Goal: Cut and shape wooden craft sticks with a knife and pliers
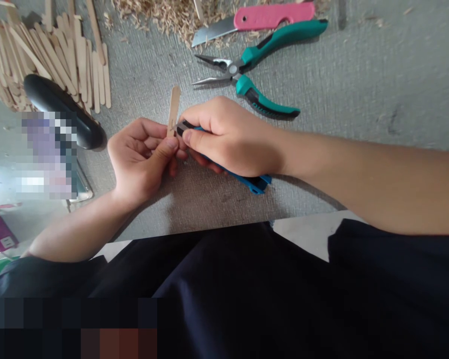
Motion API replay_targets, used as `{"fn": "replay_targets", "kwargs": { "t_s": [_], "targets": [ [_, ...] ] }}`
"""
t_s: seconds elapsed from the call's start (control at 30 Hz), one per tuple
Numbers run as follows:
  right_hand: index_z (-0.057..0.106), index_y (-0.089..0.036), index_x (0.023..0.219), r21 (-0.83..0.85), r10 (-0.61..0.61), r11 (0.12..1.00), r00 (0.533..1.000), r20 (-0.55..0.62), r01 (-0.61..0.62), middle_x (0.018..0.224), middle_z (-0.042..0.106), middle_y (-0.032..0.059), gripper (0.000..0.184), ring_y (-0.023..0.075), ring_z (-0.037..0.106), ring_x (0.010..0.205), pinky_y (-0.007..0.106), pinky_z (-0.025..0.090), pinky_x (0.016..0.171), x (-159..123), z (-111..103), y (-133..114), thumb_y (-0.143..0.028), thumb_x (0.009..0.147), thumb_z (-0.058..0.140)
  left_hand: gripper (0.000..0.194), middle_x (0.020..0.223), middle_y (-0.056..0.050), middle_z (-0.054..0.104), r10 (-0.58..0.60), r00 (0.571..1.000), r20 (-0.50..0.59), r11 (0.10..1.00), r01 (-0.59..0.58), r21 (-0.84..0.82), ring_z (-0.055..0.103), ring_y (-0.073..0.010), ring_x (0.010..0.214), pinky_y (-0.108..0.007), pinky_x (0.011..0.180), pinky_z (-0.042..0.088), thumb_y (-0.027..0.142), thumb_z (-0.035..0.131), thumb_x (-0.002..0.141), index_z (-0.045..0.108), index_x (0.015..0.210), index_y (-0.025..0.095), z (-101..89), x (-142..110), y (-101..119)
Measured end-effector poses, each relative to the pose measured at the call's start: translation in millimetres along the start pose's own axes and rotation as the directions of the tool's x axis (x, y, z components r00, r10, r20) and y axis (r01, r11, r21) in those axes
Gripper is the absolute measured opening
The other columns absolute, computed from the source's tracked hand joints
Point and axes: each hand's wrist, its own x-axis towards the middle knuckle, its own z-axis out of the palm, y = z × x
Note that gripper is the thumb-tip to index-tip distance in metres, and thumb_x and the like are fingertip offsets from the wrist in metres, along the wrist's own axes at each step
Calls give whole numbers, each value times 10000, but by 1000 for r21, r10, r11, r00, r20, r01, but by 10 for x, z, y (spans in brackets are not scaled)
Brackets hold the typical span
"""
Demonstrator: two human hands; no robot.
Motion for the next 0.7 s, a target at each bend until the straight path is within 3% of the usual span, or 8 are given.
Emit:
{"fn": "replay_targets", "kwargs": {
  "t_s": [0.2, 0.43, 0.7],
  "targets": [
    [730, -205, 868, 62, -38, 997, 999, 1, 38, 672, 663, -48, 270, 78, 550, 506, 251, 364, 460, 29, -8, 69, -215, 1135, 689, 347, 756, 13, 857, 51, 999, 0, 998, -51, -19, 784, -125, 551, -185, 397, 561, 503, 974, 995, 760, 957, 233, 0, 12, -10],
    [715, -213, 906, 141, 13, 990, 1000, 10, -14, 707, 675, -33, 279, 100, 592, 521, 252, 421, 469, -2, -10, 63, -373, 1134, 745, 487, 773, 31, 854, 10, 998, -54, 1000, -9, 17, 799, -132, 584, -203, 430, 583, 664, 965, 947, 724, 946, 241, 34, 14, 2],
    [628, -241, 821, 40, -5, 999, 994, -106, 10, 655, 638, -49, 323, 105, 561, 514, 282, 383, 479, -2, 95, 27, -155, 1133, 629, 430, 797, 2, 862, -46, 999, -20, 998, 46, -37, 828, -142, 643, -233, 497, 654, 590, 976, 961, 734, 933, 236, 21, 13, 42]
  ]
}}
